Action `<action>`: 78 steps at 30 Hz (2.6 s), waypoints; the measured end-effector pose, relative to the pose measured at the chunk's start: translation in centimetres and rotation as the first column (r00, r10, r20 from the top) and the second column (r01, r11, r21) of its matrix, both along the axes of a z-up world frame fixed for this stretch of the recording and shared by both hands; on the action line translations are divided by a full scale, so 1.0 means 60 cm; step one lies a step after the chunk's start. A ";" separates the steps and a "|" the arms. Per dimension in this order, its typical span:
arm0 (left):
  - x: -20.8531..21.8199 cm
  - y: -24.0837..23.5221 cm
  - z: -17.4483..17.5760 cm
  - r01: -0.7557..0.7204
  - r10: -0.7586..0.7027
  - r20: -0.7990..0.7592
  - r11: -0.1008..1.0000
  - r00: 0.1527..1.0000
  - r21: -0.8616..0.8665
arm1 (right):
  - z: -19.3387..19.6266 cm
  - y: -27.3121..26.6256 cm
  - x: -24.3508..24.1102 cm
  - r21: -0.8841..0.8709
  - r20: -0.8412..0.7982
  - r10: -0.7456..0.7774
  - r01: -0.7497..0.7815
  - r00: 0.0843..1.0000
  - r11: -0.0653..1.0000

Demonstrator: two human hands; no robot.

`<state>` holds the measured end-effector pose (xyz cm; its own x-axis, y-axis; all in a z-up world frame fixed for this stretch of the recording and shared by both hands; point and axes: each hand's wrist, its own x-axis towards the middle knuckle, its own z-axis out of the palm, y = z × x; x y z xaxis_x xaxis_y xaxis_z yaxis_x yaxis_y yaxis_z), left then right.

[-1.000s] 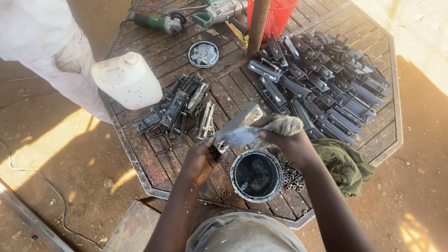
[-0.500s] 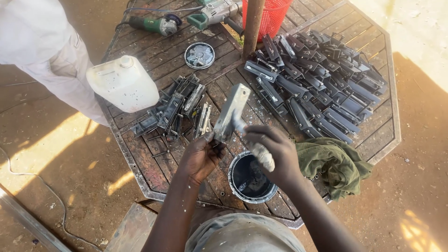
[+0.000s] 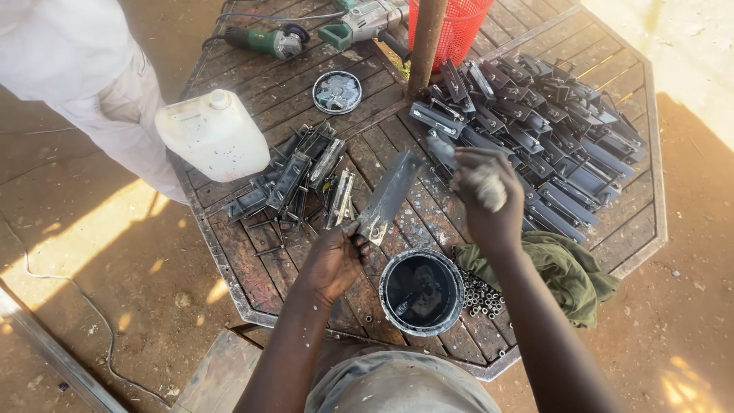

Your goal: Applying a black coating to small metal components using a paintbrush on a workshop table.

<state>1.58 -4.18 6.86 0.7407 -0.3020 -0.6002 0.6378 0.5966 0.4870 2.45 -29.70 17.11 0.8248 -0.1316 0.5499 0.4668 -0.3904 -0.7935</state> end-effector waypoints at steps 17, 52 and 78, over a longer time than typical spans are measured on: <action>0.002 0.051 -0.109 0.021 -0.338 0.266 0.652 0.903 0.758 | -0.164 0.036 -0.166 -0.071 -0.786 0.087 -0.230 0.612 0.971; -0.001 -0.002 -0.133 0.290 -0.249 -0.161 0.898 0.955 0.330 | -0.188 -0.004 -0.159 0.837 -0.399 0.457 0.113 0.795 0.536; -0.036 -0.025 -0.112 0.346 -0.323 -0.126 0.888 0.938 0.303 | -0.191 -0.023 -0.189 0.727 -0.411 0.273 0.133 0.870 0.673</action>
<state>-0.61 -5.68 0.12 0.5818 -0.3107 -0.7517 0.8118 0.1643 0.5604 -8.90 -31.08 5.63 0.9611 -0.2418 -0.1331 -0.0231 0.4101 -0.9118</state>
